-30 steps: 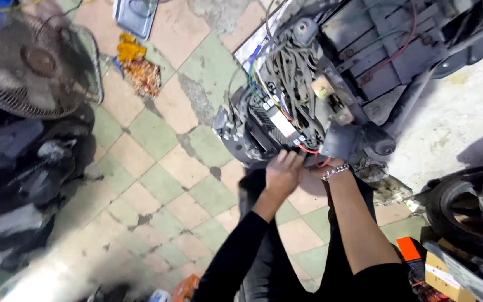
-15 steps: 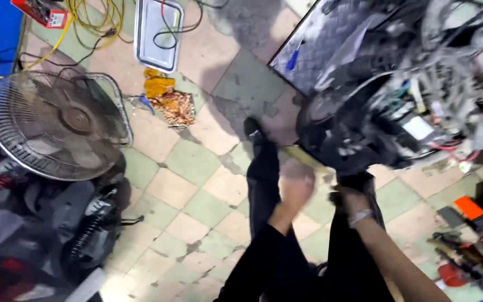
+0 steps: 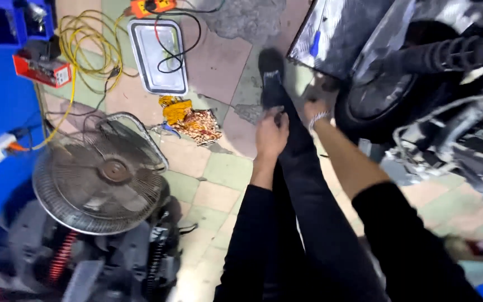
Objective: Inspecting and repairing the internal electrical wiring and components of an electric motorcycle.
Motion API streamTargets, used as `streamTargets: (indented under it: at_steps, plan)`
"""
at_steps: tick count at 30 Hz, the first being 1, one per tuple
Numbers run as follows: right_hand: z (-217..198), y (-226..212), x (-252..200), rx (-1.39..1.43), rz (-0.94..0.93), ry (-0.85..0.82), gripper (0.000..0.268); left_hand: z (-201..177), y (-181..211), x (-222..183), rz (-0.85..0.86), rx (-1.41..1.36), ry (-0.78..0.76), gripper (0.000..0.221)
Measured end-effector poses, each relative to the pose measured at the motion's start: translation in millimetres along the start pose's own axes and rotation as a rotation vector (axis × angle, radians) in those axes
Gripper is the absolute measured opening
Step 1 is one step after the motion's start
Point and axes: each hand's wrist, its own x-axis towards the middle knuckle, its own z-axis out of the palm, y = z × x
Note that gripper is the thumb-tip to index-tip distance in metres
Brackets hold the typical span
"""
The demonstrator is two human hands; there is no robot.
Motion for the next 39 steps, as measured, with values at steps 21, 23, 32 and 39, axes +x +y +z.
streamTargets:
  at_steps: [21, 23, 32, 39]
  plan:
    - [100.7, -38.3, 195.7, -0.224, -0.121, 0.042, 0.082, -30.8, -17.3, 168.1, 0.092, 0.022, -0.269, 0.031]
    - [97.2, -49.0, 162.0, -0.072, -0.063, 0.016, 0.076, -42.9, -16.0, 142.7, 0.068, 0.033, -0.321, 0.032]
    - [119.6, -63.9, 154.6, -0.124, 0.100, -0.107, 0.075, -50.6, -12.2, 135.9, 0.171, 0.368, -0.412, 0.028]
    - [145.0, -82.0, 221.2, -0.102, 0.048, -0.115, 0.080, -47.1, 24.2, 159.6, 0.224, 0.263, -0.422, 0.031]
